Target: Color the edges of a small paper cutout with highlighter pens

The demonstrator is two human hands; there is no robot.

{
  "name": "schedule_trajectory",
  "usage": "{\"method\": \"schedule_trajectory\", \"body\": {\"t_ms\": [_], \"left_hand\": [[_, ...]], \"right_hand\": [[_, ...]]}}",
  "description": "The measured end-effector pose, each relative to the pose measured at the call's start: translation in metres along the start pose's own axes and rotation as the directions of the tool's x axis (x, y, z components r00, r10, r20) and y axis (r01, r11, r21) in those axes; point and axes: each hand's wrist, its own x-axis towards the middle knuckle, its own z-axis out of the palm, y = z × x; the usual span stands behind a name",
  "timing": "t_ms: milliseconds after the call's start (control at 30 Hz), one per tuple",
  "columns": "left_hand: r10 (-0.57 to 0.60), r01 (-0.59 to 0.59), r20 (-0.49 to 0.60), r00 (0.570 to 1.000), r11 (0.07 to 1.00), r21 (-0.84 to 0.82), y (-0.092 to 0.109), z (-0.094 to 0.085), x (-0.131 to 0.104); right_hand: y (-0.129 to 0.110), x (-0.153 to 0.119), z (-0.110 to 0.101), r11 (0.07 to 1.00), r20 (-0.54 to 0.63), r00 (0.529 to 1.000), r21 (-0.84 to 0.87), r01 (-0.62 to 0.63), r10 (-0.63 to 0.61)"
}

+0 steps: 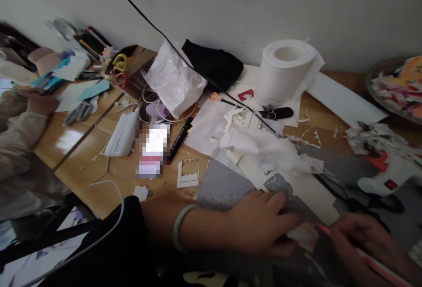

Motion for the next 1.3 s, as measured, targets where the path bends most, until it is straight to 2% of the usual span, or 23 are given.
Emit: {"method": "schedule_trajectory", "body": {"t_ms": [167,300,400,600,767,933,1033,1233,1300], "left_hand": [[-0.022,0.023,0.034,0.999,0.999,-0.032,0.0007,-0.0001,-0.0007],[-0.027,0.027,0.016,1.000,0.999,-0.036,0.0008,0.0022,-0.0014],[-0.008,0.008,0.000,1.000,1.000,-0.020,-0.0004,0.0047,-0.0021],[-0.020,0.020,-0.028,0.999,1.000,0.000,-0.0007,0.0080,-0.0023],[-0.010,0.010,-0.031,0.999,1.000,0.014,0.0004,0.0072,-0.0009],[-0.008,0.008,-0.036,0.999,1.000,0.019,0.0003,0.0072,-0.0007],[-0.002,0.003,-0.036,0.999,1.000,0.017,0.0001,0.0077,-0.0013],[0.001,-0.001,-0.034,0.999,1.000,0.015,-0.0001,0.0080,-0.0029],[0.008,-0.008,-0.040,0.999,1.000,0.013,-0.0001,0.0080,-0.0032]], "right_hand": [[-0.0095,-0.0032,0.0108,0.998,-0.186,0.982,-0.070,0.004,-0.017],[-0.0050,-0.0026,0.0108,0.993,-0.171,0.985,-0.122,0.005,-0.026],[-0.0028,-0.0009,0.0074,0.995,-0.117,0.992,-0.084,0.043,-0.053],[-0.0028,-0.0008,0.0063,1.000,-0.045,0.999,-0.021,0.015,-0.016],[-0.0015,-0.0005,0.0055,0.996,0.016,0.997,-0.049,0.076,-0.075],[0.0002,0.0013,0.0052,0.998,0.000,0.998,-0.016,0.065,-0.065],[0.0003,0.0023,0.0051,0.997,0.041,0.997,-0.037,0.073,-0.072],[-0.0016,0.0046,0.0039,0.998,0.045,0.997,-0.006,0.066,-0.065],[-0.0025,0.0051,0.0037,0.999,0.064,0.997,0.020,0.031,-0.033]]}}
